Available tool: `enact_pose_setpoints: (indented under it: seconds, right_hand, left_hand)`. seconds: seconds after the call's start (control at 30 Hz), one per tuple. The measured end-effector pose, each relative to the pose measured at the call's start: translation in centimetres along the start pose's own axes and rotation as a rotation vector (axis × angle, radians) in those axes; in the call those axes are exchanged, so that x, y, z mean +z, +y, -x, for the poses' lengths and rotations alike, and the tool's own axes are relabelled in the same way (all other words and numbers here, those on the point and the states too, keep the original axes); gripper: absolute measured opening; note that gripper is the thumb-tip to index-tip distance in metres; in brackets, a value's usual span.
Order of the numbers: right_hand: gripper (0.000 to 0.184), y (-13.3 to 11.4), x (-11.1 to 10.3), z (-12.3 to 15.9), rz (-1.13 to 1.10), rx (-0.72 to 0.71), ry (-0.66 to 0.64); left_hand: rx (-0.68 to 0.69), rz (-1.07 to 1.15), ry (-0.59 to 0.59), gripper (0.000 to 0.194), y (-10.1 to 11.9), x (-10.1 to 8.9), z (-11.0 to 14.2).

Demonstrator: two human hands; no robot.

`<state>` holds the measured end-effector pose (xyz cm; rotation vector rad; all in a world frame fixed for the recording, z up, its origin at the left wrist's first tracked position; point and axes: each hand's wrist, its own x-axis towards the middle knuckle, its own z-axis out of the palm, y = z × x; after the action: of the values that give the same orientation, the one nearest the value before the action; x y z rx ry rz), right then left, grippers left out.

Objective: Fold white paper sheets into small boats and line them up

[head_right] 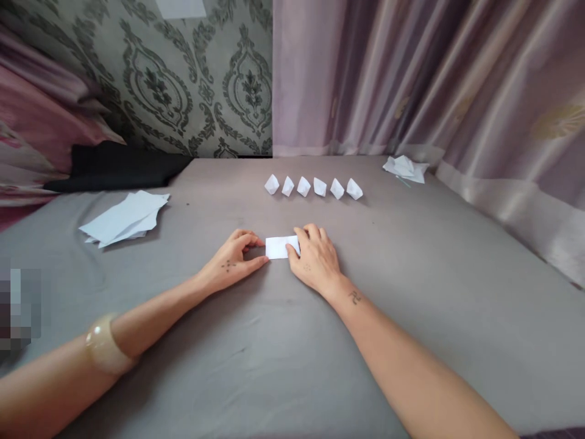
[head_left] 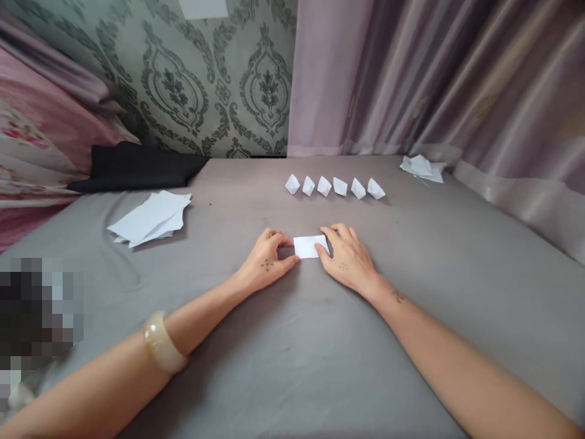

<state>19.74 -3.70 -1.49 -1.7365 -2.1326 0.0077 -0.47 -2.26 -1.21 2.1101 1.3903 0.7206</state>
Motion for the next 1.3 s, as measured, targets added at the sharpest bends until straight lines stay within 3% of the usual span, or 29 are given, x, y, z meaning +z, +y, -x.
enact_pose_setpoints:
  seconds: [0.23, 0.4, 0.53, 0.7, 0.8, 0.9, 1.0, 1.13, 1.23, 1.3]
  right_hand:
    - [0.048, 0.9, 0.1, 0.4, -0.184, -0.028, -0.01]
    - [0.051, 0.6, -0.1, 0.6, -0.235, -0.071, -0.011]
    - [0.055, 0.4, -0.1, 0.7, -0.23, -0.151, 0.082]
    - [0.027, -0.2, -0.4, 0.9, -0.171, -0.269, 0.175]
    - [0.023, -0.4, -0.7, 1.1, -0.143, -0.299, 0.193]
    - [0.025, -0.3, -1.0, 1.1, -0.121, -0.326, 0.192]
    - [0.026, -0.2, -1.1, 1.0, -0.118, -0.384, 0.211]
    - [0.023, -0.4, -1.4, 1.0, -0.128, -0.506, 0.259]
    - [0.023, -0.7, -1.5, 1.1, -0.124, -0.576, 0.287]
    - [0.023, -0.8, -1.5, 1.1, -0.107, -0.59, 0.307]
  left_hand:
    - [-0.16, 0.163, 0.055, 0.024, 0.0, 0.9, -0.7]
    - [-0.124, 0.264, 0.073, 0.014, -0.3, 1.4, -0.6]
    - [-0.081, 0.27, 0.067, 0.012, 0.2, 1.2, -0.1]
    - [0.004, 0.255, 0.018, 0.01, 1.4, 0.7, 0.6]
    - [-0.041, 0.372, -0.025, 0.009, 1.3, 0.7, 0.6]
    - [-0.122, 0.489, -0.074, 0.014, 0.9, 0.8, 0.4]
    - [-0.13, 0.595, -0.016, 0.021, 0.5, 0.7, 0.0]
    - [-0.156, 0.711, 0.009, 0.048, 0.4, 0.3, -0.3]
    - [-0.17, 0.696, -0.03, 0.028, 0.5, -0.1, -0.3]
    - [-0.217, 0.68, 0.008, 0.023, 0.7, -0.4, -0.3]
